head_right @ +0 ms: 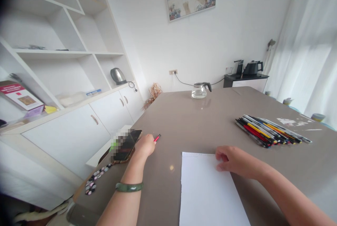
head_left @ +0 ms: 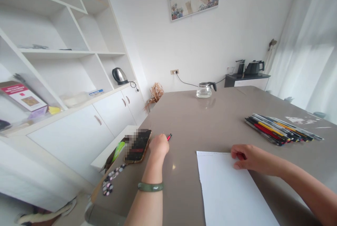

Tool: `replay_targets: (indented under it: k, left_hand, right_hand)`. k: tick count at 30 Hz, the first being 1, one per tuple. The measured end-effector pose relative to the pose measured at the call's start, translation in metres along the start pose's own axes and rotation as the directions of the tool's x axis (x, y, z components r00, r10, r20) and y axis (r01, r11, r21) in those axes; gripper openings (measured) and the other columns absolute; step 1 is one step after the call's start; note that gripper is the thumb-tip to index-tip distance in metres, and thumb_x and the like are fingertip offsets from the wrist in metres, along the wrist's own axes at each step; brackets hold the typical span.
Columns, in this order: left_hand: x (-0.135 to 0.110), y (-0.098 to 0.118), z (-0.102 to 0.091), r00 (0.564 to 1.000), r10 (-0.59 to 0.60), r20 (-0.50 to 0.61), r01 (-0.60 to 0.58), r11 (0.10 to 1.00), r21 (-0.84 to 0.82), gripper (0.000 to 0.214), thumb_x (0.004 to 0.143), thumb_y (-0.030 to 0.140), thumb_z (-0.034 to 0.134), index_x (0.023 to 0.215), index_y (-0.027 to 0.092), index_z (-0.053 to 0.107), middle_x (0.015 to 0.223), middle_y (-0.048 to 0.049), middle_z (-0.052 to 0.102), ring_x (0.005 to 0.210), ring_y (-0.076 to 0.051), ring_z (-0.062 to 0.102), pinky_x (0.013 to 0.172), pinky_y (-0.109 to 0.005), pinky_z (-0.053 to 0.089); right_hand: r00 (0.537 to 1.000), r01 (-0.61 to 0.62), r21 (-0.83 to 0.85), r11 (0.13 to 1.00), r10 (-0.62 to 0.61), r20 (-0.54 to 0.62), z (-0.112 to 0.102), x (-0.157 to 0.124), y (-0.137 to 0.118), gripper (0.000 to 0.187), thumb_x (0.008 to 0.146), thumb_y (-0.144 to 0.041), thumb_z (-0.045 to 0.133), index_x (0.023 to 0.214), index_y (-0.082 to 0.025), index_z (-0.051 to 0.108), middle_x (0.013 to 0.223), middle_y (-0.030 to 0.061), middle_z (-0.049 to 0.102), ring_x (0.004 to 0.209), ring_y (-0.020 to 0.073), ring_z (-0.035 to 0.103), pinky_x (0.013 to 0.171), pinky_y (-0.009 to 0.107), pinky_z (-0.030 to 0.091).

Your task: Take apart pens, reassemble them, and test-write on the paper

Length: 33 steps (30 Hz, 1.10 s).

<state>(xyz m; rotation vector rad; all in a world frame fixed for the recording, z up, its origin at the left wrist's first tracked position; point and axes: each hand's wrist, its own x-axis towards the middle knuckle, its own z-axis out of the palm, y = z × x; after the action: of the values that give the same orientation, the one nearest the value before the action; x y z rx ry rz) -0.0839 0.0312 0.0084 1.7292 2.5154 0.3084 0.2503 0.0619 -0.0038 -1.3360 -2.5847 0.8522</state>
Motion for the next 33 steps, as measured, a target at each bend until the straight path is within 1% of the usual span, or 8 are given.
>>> replay_targets:
  k: [5,10,15,19,22,26,29,33]
  left_hand:
    - [-0.026,0.047,-0.001,0.952,0.289,-0.099,-0.294,0.955,-0.046,0.024,0.082,0.027,0.032,0.091,0.022,0.053,0.094,-0.0057,0.052,0.082,-0.015,0.052,0.071,-0.025,0.037]
    - [-0.057,0.086,0.006,0.693,0.696,-0.188,-0.718,0.69,-0.093,0.025,0.083,0.024,0.03,0.083,0.019,0.055,0.082,-0.004,0.047,0.062,-0.011,0.046,0.056,-0.022,0.035]
    - [-0.072,0.099,0.012,0.574,0.788,-0.224,-0.816,0.573,-0.078,0.027,0.082,0.021,0.03,0.078,0.019,0.057,0.074,-0.0045,0.047,0.06,-0.012,0.044,0.054,-0.024,0.034]
    - [-0.065,0.093,0.002,0.655,0.661,-0.367,-0.745,0.646,-0.165,0.021,0.08,0.027,0.04,0.089,0.022,0.058,0.08,-0.0066,0.05,0.08,-0.018,0.046,0.072,-0.032,0.037]
    - [-0.054,0.081,-0.008,0.805,0.263,-0.532,-0.54,0.696,-0.473,0.03,0.077,0.032,0.047,0.104,0.022,0.053,0.098,-0.01,0.049,0.096,-0.022,0.042,0.086,-0.037,0.031]
    - [-0.047,0.076,-0.007,0.962,0.208,-0.174,-0.214,0.183,-0.96,0.035,0.074,0.036,0.05,0.103,0.016,0.055,0.098,-0.0099,0.054,0.083,-0.016,0.051,0.079,-0.033,0.038]
    - [-0.052,0.083,-0.002,0.93,0.364,-0.044,0.011,-0.149,-0.989,0.032,0.073,0.033,0.053,0.098,0.014,0.059,0.1,-0.0108,0.056,0.072,-0.011,0.052,0.075,-0.03,0.039]
    - [-0.058,0.09,-0.002,0.921,0.389,-0.025,0.098,-0.294,-0.951,0.033,0.073,0.03,0.054,0.103,0.016,0.056,0.092,-0.0093,0.06,0.073,-0.011,0.054,0.075,-0.029,0.039]
  right_hand:
    - [1.0,-0.024,0.004,1.0,0.024,-0.006,-0.001,0.0,0.0,0.022,0.062,-0.038,0.056,0.074,-0.02,0.056,0.067,0.0006,0.054,0.057,0.0129,0.047,0.051,0.023,0.032]
    - [0.988,0.039,0.139,0.989,-0.018,-0.15,-0.003,-0.005,-0.023,0.039,0.067,-0.044,0.052,0.099,-0.022,0.052,0.07,0.0016,0.054,0.059,0.0134,0.047,0.054,0.024,0.036]
    - [0.977,0.163,0.283,0.945,-0.115,-0.179,0.003,-0.007,-0.054,0.038,0.075,-0.044,0.042,0.103,-0.02,0.051,0.071,0.003,0.056,0.061,0.0135,0.047,0.055,0.024,0.037]
    - [0.946,0.091,0.305,0.948,0.013,-0.323,0.007,-0.004,-0.053,0.035,0.078,-0.046,0.035,0.087,-0.019,0.056,0.062,0.0025,0.052,0.054,0.012,0.043,0.05,0.023,0.035]
    - [0.887,0.086,0.482,0.872,0.154,-0.436,0.006,-0.003,-0.047,0.038,0.078,-0.049,0.033,0.082,-0.017,0.053,0.057,0.0011,0.046,0.049,0.0105,0.037,0.047,0.023,0.031]
    - [0.927,0.168,0.706,0.688,0.134,-0.351,0.005,-0.004,-0.05,0.038,0.078,-0.05,0.034,0.075,-0.015,0.05,0.057,0.0001,0.043,0.047,0.0084,0.033,0.046,0.023,0.029]
    - [0.962,0.142,0.756,0.639,0.091,-0.258,0.007,-0.006,-0.058,0.039,0.076,-0.051,0.037,0.072,-0.015,0.051,0.055,-0.0007,0.043,0.045,0.0071,0.031,0.044,0.022,0.026]
    - [0.996,0.066,0.752,0.656,0.007,-0.093,0.011,-0.009,-0.064,0.044,0.075,-0.055,0.037,0.079,-0.014,0.054,0.052,-0.0025,0.04,0.044,0.0064,0.029,0.042,0.021,0.024]
